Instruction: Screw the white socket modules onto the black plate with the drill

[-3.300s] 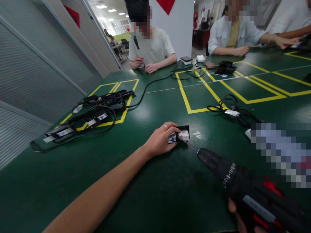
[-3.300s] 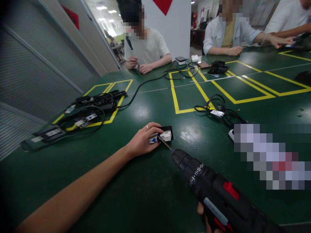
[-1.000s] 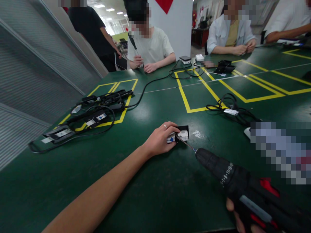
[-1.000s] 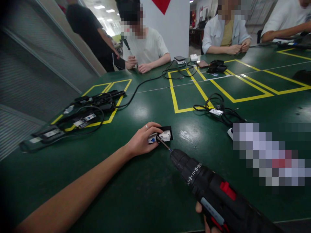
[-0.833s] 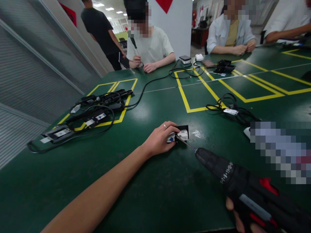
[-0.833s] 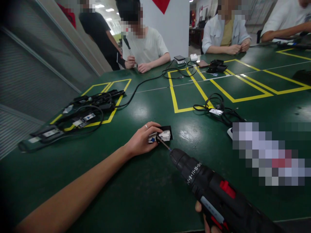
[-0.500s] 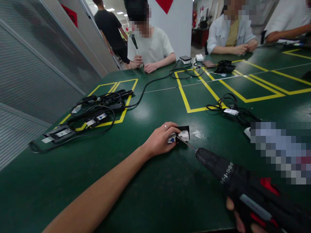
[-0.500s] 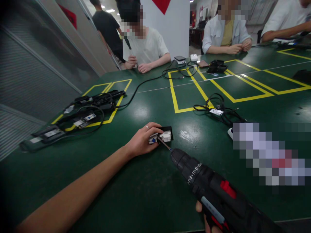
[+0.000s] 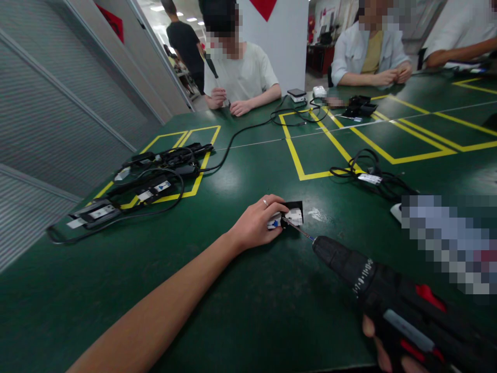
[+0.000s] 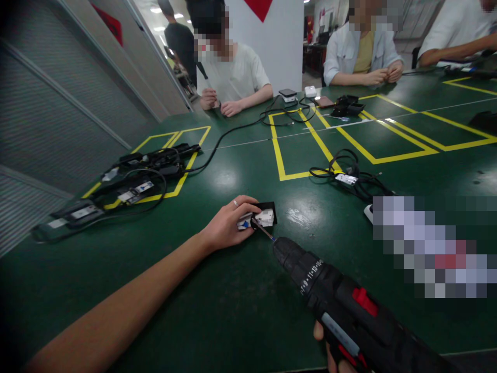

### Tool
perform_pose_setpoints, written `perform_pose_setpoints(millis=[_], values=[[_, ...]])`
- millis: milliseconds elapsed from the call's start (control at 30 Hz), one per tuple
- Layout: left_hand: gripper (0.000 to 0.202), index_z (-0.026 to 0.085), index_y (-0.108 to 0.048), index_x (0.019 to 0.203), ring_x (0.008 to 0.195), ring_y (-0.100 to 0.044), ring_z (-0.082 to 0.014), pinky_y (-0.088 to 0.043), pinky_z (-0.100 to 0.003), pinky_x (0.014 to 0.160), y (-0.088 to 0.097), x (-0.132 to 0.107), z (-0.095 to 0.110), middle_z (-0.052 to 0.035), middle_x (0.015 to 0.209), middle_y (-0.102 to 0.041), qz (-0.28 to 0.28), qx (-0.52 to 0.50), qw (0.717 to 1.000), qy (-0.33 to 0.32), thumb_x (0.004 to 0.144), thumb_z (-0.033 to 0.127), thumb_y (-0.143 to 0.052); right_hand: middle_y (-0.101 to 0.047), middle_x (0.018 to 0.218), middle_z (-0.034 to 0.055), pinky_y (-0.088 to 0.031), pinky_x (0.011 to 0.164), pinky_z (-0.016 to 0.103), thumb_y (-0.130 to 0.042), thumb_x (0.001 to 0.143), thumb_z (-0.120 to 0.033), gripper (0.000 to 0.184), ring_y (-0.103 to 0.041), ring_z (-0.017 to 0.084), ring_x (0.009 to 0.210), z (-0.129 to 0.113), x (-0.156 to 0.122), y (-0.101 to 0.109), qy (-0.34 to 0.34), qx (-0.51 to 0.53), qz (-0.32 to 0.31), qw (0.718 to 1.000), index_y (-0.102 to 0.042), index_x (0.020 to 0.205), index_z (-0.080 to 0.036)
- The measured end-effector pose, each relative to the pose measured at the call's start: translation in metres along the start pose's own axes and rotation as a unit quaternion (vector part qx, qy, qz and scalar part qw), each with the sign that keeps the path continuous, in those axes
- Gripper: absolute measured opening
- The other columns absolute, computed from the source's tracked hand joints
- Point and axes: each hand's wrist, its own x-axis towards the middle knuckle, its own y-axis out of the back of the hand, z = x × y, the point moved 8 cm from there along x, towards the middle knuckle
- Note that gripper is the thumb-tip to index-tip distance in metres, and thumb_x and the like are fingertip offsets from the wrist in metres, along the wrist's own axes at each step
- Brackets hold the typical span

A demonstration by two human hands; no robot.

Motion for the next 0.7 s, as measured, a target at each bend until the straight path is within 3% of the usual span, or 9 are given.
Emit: perform_pose_setpoints(millis=[67, 133, 333, 467, 533, 633, 700], values=[[0.040, 0.020, -0.051, 0.112, 0.112, -0.051, -0.0233, -0.047, -0.042, 0.094, 0.000, 0.000, 0.000, -0.0090, 0.120, -0.051, 0.001, -0.003, 1.000, 0.001, 0.073, 0.015, -0.059, -0.074, 0.081, -0.0043, -0.043, 0.065, 0.017, -0.020, 0.090, -0.042, 0.057, -0.067, 0.011, 0.083, 0.000, 0.001, -0.016, -0.084, 0.032, -0.105, 0.990, -0.074, 0.094, -0.023], [0.040, 0.020, -0.051, 0.112, 0.111, -0.051, -0.0236, -0.047, -0.043, 0.093, 0.000, 0.000, 0.000, -0.0092, 0.119, -0.051, 0.003, -0.006, 1.000, -0.001, 0.073, 0.015, -0.059, -0.075, 0.085, -0.0024, -0.044, 0.070, 0.019, -0.025, 0.091, -0.045, 0.052, -0.067, 0.012, 0.087, -0.005, 0.001, -0.022, -0.116, 0.046, -0.142, 0.982, -0.073, 0.098, -0.026], [0.040, 0.020, -0.051, 0.112, 0.112, -0.051, -0.0233, -0.047, -0.042, 0.094, 0.000, 0.000, 0.000, -0.0095, 0.120, -0.051, -0.002, -0.002, 1.000, 0.004, 0.073, 0.015, -0.059, -0.075, 0.091, -0.0027, -0.046, 0.078, 0.021, -0.019, 0.094, -0.046, 0.058, -0.065, 0.014, 0.097, -0.002, -0.002, -0.026, -0.111, 0.053, -0.124, 0.985, -0.072, 0.101, -0.025], [0.041, 0.020, -0.050, 0.112, 0.112, -0.050, -0.0230, -0.047, -0.042, 0.095, 0.001, 0.001, 0.001, -0.0096, 0.120, -0.051, -0.006, 0.001, 1.000, 0.001, 0.073, 0.013, -0.058, -0.074, 0.099, -0.0025, -0.049, 0.081, 0.021, -0.046, 0.086, -0.051, 0.036, -0.064, 0.018, 0.102, 0.006, -0.005, -0.025, -0.104, 0.071, -0.086, 0.988, -0.072, 0.100, -0.030], [0.041, 0.020, -0.050, 0.113, 0.112, -0.050, -0.0229, -0.047, -0.042, 0.095, 0.001, 0.001, 0.001, -0.0097, 0.120, -0.051, -0.007, 0.001, 1.000, 0.000, 0.073, 0.013, -0.057, -0.074, 0.097, -0.0042, -0.048, 0.080, 0.024, -0.036, 0.089, -0.050, 0.043, -0.064, 0.017, 0.101, 0.008, -0.003, -0.024, -0.105, 0.081, -0.079, 0.988, -0.072, 0.099, -0.029], [0.042, 0.020, -0.050, 0.113, 0.112, -0.050, -0.0229, -0.047, -0.042, 0.095, 0.000, 0.000, 0.001, -0.0095, 0.120, -0.051, -0.006, 0.000, 1.000, 0.000, 0.072, 0.013, -0.058, -0.073, 0.094, -0.0045, -0.041, 0.078, 0.027, 0.002, 0.092, -0.034, 0.073, -0.059, 0.013, 0.102, 0.011, -0.001, -0.024, -0.110, 0.084, -0.091, 0.986, -0.068, 0.106, -0.018], [0.043, 0.020, -0.050, 0.113, 0.113, -0.050, -0.0232, -0.047, -0.042, 0.095, 0.000, 0.000, 0.000, -0.0094, 0.120, -0.051, -0.005, -0.002, 1.000, 0.001, 0.072, 0.013, -0.058, -0.073, 0.092, -0.0042, -0.041, 0.077, 0.028, 0.004, 0.091, -0.031, 0.074, -0.059, 0.013, 0.102, 0.010, 0.000, -0.024, -0.115, 0.085, -0.098, 0.985, -0.067, 0.107, -0.017]])
